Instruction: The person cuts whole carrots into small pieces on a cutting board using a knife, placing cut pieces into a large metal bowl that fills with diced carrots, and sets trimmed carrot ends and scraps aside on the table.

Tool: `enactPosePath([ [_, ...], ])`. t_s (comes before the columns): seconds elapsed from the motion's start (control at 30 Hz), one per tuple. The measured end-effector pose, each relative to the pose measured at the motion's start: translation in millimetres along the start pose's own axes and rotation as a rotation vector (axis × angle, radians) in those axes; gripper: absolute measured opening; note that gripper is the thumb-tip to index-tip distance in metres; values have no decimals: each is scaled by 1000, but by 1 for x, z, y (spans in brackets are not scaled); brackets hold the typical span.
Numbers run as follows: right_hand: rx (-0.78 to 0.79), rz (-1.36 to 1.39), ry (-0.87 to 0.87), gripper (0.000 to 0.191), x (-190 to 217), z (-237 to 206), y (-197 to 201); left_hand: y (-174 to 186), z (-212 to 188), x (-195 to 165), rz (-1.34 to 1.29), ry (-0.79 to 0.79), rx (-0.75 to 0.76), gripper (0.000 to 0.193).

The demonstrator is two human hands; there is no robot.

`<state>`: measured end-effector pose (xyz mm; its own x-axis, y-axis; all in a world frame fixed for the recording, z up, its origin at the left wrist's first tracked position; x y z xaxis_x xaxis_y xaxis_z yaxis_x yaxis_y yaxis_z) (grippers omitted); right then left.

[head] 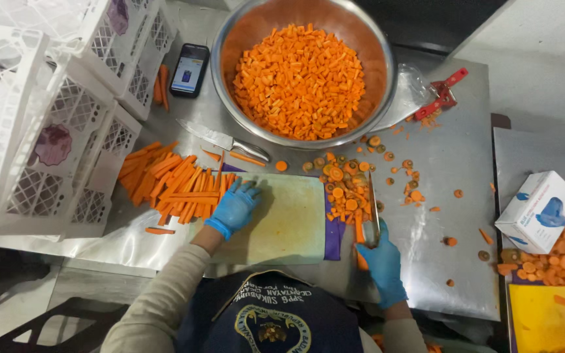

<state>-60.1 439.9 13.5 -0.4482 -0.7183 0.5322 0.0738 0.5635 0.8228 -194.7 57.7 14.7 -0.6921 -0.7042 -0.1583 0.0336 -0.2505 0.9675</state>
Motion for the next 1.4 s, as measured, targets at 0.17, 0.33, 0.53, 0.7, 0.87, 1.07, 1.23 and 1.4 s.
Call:
enactPosePath([
  [0.17, -30, 128, 9, 98, -5, 4, -12, -50, 9, -75, -641, 419, 88, 42],
  [0.33, -49, 565, 51, 85, 6, -14, -35, -90, 26, -149, -1425, 313, 323, 88],
  [0.53, 103, 560, 40, 51, 38, -14, -73, -86, 8, -140, -1283, 592, 416, 76],
  [0.7, 262, 28, 244, 40, 46, 3, -85, -59, -9, -87, -301, 317, 127, 57],
  [0.87, 331, -145, 426, 54, 62, 1, -97, -61, -14, -79, -77, 237, 94, 43],
  [1.07, 395, -161, 452, 76, 86, 0, -101, -66, -15, -83, -7, 229, 34, 42],
  [1.23, 375, -262, 376, 71, 100, 9, -121, -57, -9, -82, 26, 266, 170, 38],
  [1.4, 171, 111, 375, 64, 85, 24, -105, -51, -9, -76, -657, 528, -53, 38],
])
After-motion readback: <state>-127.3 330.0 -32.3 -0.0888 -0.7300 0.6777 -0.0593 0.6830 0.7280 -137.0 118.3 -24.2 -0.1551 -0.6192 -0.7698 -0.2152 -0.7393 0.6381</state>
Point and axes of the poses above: each hand's wrist, its own z-axis towards the middle knuckle, its own y-axis out of the back of the hand, x = y × z, the point moved 3 cm from there along z, towards the middle knuckle, and after that the axes turned 2 degrees about -x, right-handed, at the moved point
